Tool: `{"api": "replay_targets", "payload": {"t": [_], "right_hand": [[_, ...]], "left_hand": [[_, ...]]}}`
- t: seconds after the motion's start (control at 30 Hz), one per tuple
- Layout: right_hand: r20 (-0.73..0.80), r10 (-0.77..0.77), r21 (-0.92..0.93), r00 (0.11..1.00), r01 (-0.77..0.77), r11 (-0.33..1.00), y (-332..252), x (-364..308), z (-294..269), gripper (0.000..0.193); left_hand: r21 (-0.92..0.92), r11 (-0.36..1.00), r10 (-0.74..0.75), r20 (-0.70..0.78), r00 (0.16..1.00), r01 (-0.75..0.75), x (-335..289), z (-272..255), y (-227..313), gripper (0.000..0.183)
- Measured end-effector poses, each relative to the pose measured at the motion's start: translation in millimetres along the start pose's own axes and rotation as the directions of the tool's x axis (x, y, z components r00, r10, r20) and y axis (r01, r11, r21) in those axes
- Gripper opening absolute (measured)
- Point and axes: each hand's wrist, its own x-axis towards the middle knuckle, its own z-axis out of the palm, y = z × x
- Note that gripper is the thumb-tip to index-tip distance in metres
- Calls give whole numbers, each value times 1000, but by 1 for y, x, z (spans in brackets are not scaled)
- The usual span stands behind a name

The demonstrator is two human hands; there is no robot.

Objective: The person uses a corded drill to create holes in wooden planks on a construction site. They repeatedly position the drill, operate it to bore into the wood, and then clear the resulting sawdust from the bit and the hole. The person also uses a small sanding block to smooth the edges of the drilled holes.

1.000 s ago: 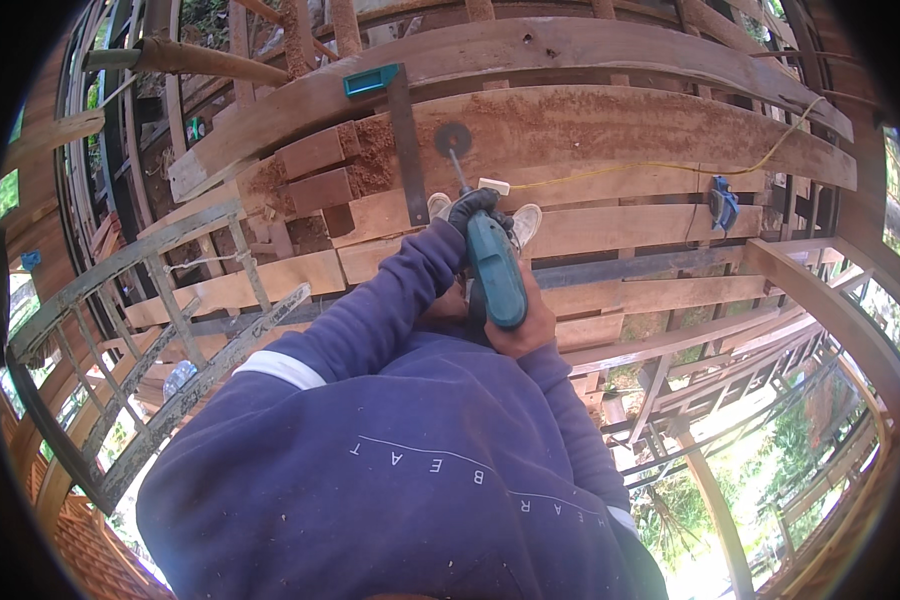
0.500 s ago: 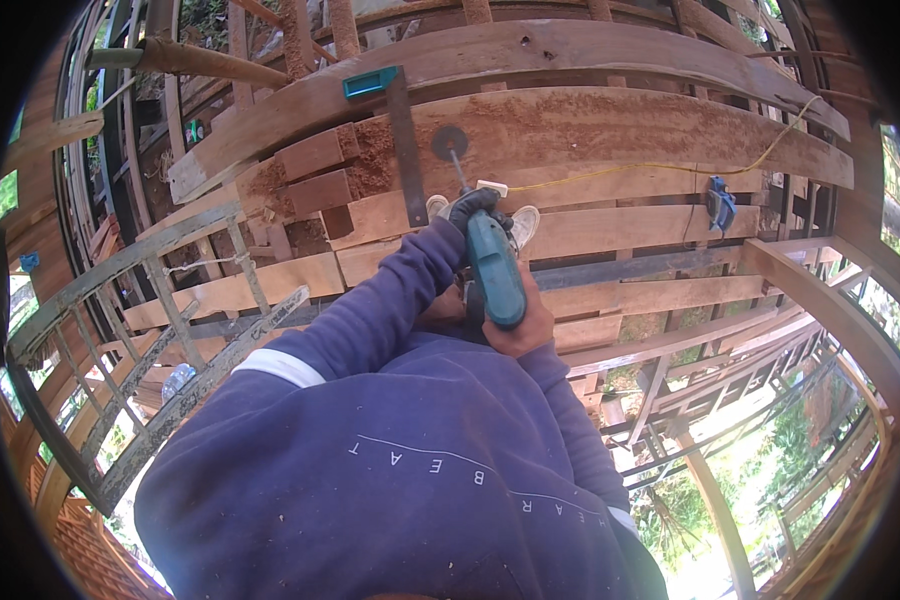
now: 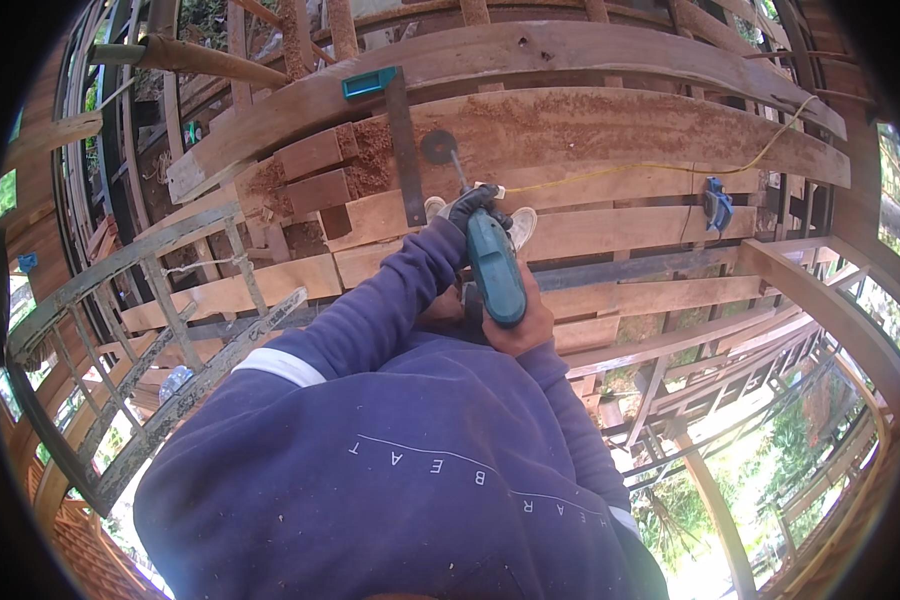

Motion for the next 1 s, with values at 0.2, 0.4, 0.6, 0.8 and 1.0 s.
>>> {"api": "replay_targets", "payload": {"t": [0.2, 0.4, 0.6, 0.8, 1.0], "right_hand": [[23, 27, 9, 999, -27, 1000, 1, -1, -1, 82], [10, 19, 8, 1000, -20, 1000, -5, 0, -4, 79], [40, 44, 0, 998, -44, 999, -5, -1, -5, 80], [-6, -63, 43, 998, 63, 997, -19, -6, -16, 75], [68, 93, 580, 993, -115, 807, -36, -11, -38, 65]], "left_hand": [[-43, 999, -15, -44, 999, 14, 2, -1, -1, 33], [-84, 995, -56, -28, 998, 53, 10, -8, -4, 38], [3, 1000, 15, -22, 1000, -15, 8, -8, -4, 45], [28, 999, 24, 19, 1000, -25, -18, 30, -7, 37], [380, 905, 96, 249, 964, -189, -93, 113, -1, 23]]}}
